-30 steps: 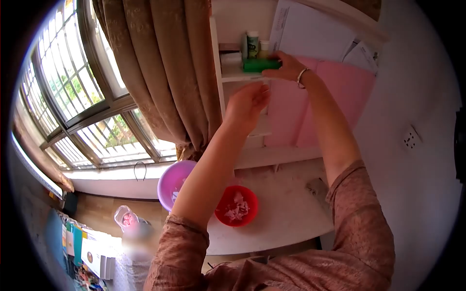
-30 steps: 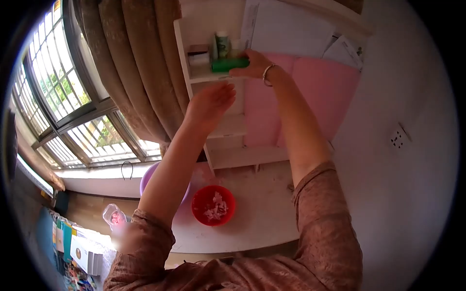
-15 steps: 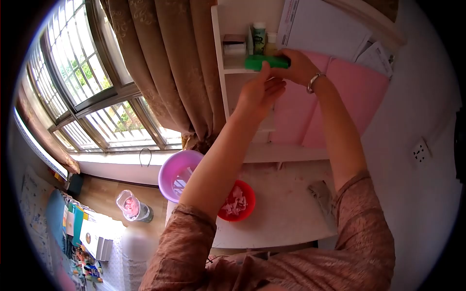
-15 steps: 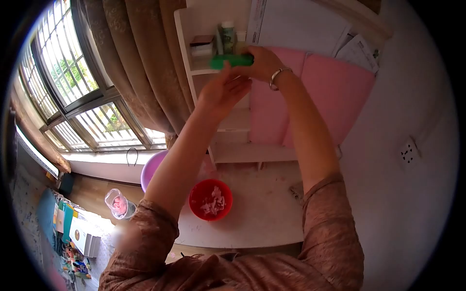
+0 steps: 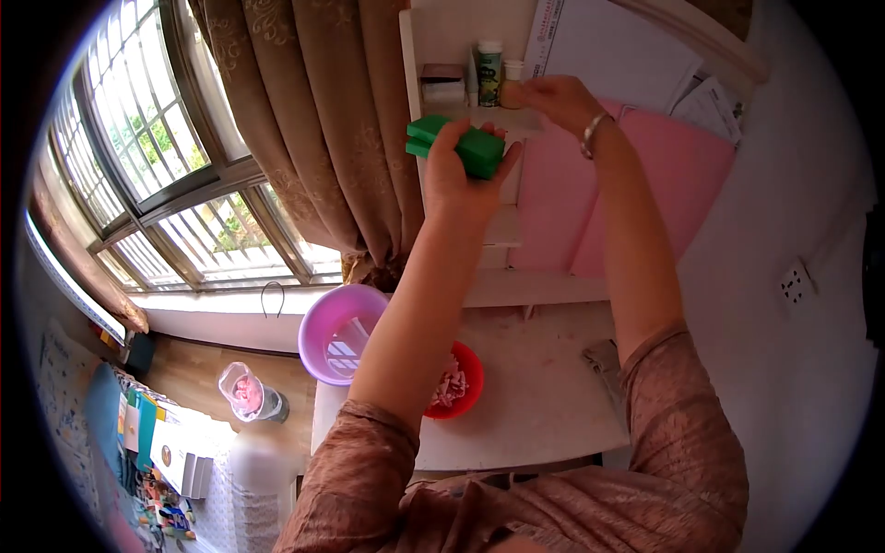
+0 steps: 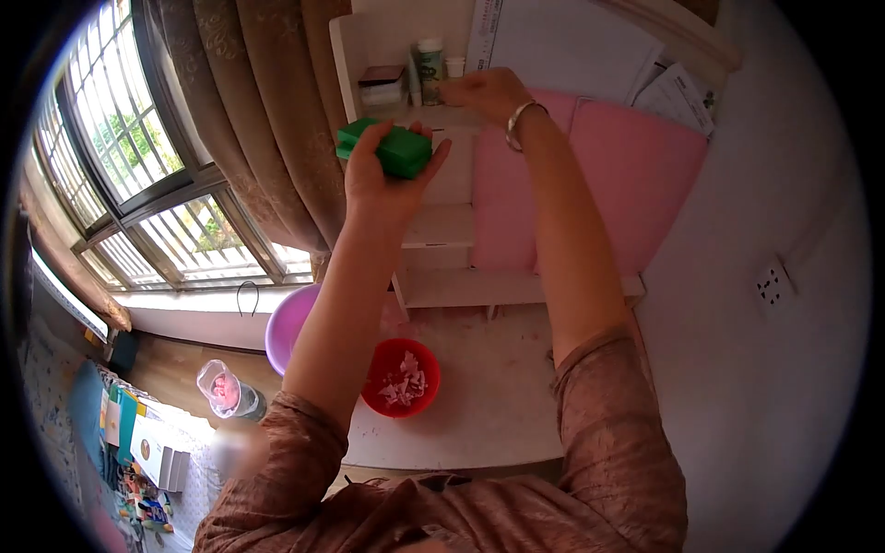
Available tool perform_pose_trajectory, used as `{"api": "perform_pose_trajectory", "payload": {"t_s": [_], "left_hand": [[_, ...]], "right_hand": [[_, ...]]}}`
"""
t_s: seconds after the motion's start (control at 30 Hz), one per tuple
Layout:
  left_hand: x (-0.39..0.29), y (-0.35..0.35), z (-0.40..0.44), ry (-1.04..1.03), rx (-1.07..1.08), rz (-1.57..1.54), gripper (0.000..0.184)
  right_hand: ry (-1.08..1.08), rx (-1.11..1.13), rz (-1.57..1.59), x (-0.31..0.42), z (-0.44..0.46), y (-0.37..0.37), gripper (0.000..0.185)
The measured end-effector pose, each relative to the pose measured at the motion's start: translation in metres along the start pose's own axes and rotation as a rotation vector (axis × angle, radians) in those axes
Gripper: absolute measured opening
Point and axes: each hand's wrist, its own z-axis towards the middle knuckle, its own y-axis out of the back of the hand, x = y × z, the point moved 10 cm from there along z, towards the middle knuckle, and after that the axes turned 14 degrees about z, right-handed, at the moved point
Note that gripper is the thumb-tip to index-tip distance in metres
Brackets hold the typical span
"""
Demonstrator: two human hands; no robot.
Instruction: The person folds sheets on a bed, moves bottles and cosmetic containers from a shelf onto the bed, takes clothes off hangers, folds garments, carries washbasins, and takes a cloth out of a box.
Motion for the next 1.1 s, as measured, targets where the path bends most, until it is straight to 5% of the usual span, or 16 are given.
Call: {"api": "perform_pose_trajectory", "payload": {"t_s": [0.13,0.27,0.37,0.47,0.87,1.1], "left_hand": [[0.007,0.0,0.011,0.063,0.041,-0.017,0.021],[0.01,-0.002,0.015,0.073,0.059,0.025,0.019],[0.009,-0.001,0.018,0.061,0.046,0.056,0.018],[0.003,-0.006,0.021,0.033,0.087,0.153,0.018],[-0.006,-0.031,0.029,-0.016,0.123,0.351,0.032],[-0.005,-0.024,0.03,-0.01,0.043,0.45,0.034]], "right_hand": [[0.188,-0.308,-0.003,-0.014,0.033,0.02,0.058],[0.142,-0.303,0.272,-0.021,0.05,-0.001,0.076],[0.213,-0.399,-0.046,0.001,0.049,-0.001,0.073],[0.27,-0.28,-0.196,0.013,0.052,-0.019,0.071],[0.366,-0.067,0.076,0.017,0.066,-0.032,0.045],[0.215,0.153,0.26,0.007,0.071,-0.046,0.034]]}}
